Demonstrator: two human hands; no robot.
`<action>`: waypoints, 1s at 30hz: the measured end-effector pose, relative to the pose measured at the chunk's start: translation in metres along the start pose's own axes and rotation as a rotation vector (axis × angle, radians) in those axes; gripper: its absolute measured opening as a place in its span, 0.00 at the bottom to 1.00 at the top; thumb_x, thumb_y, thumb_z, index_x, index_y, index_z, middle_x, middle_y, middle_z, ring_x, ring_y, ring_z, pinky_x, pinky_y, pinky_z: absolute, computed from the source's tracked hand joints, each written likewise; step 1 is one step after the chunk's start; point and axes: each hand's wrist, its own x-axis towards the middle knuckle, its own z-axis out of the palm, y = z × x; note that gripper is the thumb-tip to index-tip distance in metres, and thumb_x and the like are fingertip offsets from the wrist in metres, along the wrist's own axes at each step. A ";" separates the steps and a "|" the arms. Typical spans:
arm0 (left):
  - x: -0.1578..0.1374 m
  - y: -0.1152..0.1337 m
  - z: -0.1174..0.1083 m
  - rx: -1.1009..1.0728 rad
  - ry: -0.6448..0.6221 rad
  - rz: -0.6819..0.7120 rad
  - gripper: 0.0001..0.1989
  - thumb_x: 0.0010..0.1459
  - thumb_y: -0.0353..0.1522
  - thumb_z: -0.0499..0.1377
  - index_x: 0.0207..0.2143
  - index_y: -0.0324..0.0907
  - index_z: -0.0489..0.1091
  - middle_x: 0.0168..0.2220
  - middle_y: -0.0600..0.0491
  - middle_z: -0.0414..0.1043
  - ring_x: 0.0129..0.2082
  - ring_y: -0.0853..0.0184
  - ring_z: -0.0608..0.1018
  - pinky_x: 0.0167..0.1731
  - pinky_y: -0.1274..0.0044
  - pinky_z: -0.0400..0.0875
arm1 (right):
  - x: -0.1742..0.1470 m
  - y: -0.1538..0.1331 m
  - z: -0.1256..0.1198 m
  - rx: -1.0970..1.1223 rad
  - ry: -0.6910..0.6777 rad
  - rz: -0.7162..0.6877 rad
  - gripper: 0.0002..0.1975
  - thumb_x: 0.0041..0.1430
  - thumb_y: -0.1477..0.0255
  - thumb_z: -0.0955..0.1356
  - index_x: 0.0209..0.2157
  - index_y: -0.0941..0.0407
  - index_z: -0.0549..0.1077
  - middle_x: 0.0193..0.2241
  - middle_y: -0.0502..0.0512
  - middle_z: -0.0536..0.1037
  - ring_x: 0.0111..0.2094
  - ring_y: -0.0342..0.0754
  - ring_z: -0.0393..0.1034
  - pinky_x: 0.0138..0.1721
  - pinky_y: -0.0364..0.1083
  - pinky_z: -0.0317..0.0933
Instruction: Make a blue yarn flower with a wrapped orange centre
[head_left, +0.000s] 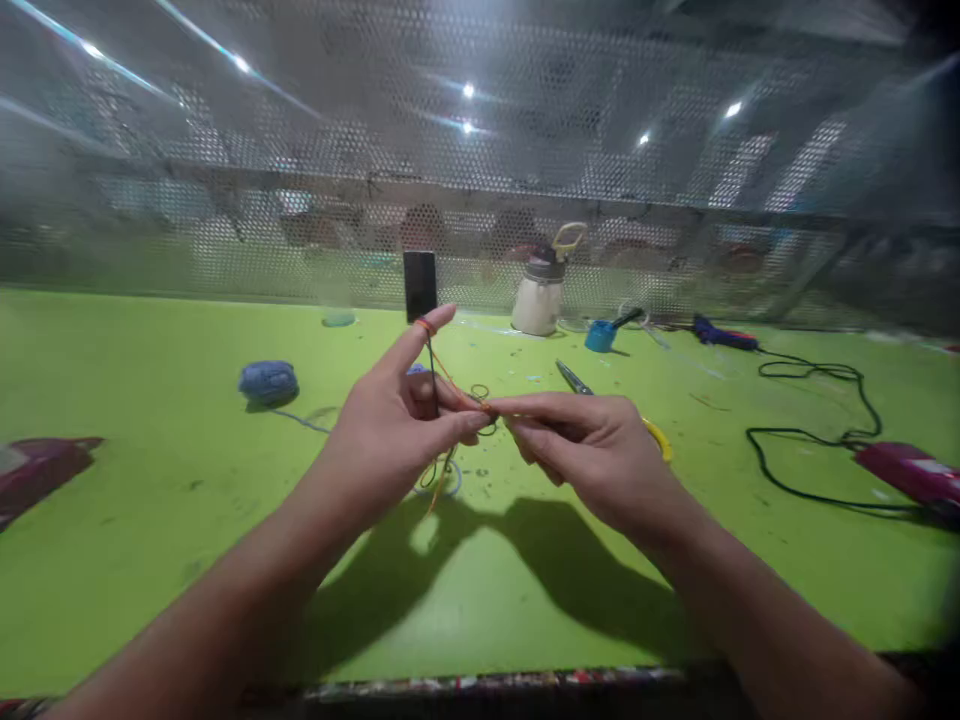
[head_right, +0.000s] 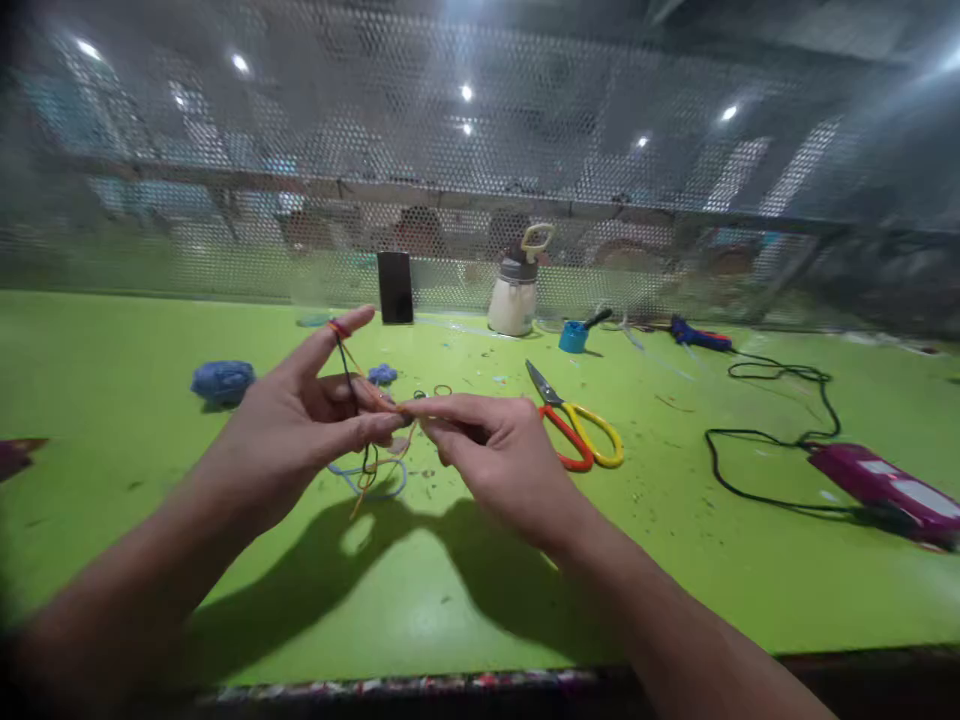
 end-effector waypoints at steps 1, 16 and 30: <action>0.001 0.000 0.000 0.003 -0.011 -0.002 0.47 0.48 0.28 0.69 0.67 0.50 0.51 0.24 0.59 0.73 0.26 0.67 0.77 0.32 0.75 0.74 | 0.000 -0.001 0.000 -0.008 -0.014 -0.007 0.12 0.57 0.77 0.68 0.40 0.59 0.82 0.17 0.45 0.65 0.19 0.38 0.53 0.18 0.40 0.47; -0.006 -0.010 0.014 0.124 0.189 0.200 0.35 0.51 0.26 0.65 0.61 0.47 0.63 0.27 0.57 0.75 0.29 0.69 0.75 0.36 0.76 0.71 | -0.001 0.008 0.024 0.589 0.094 0.284 0.08 0.53 0.71 0.74 0.35 0.57 0.78 0.18 0.45 0.71 0.16 0.35 0.58 0.17 0.37 0.49; 0.000 0.001 0.000 -0.351 0.032 -0.060 0.35 0.44 0.24 0.72 0.56 0.39 0.67 0.23 0.60 0.76 0.25 0.74 0.76 0.32 0.81 0.71 | -0.004 0.003 0.009 0.016 0.115 -0.117 0.09 0.59 0.73 0.70 0.42 0.58 0.78 0.20 0.46 0.71 0.17 0.38 0.61 0.17 0.40 0.56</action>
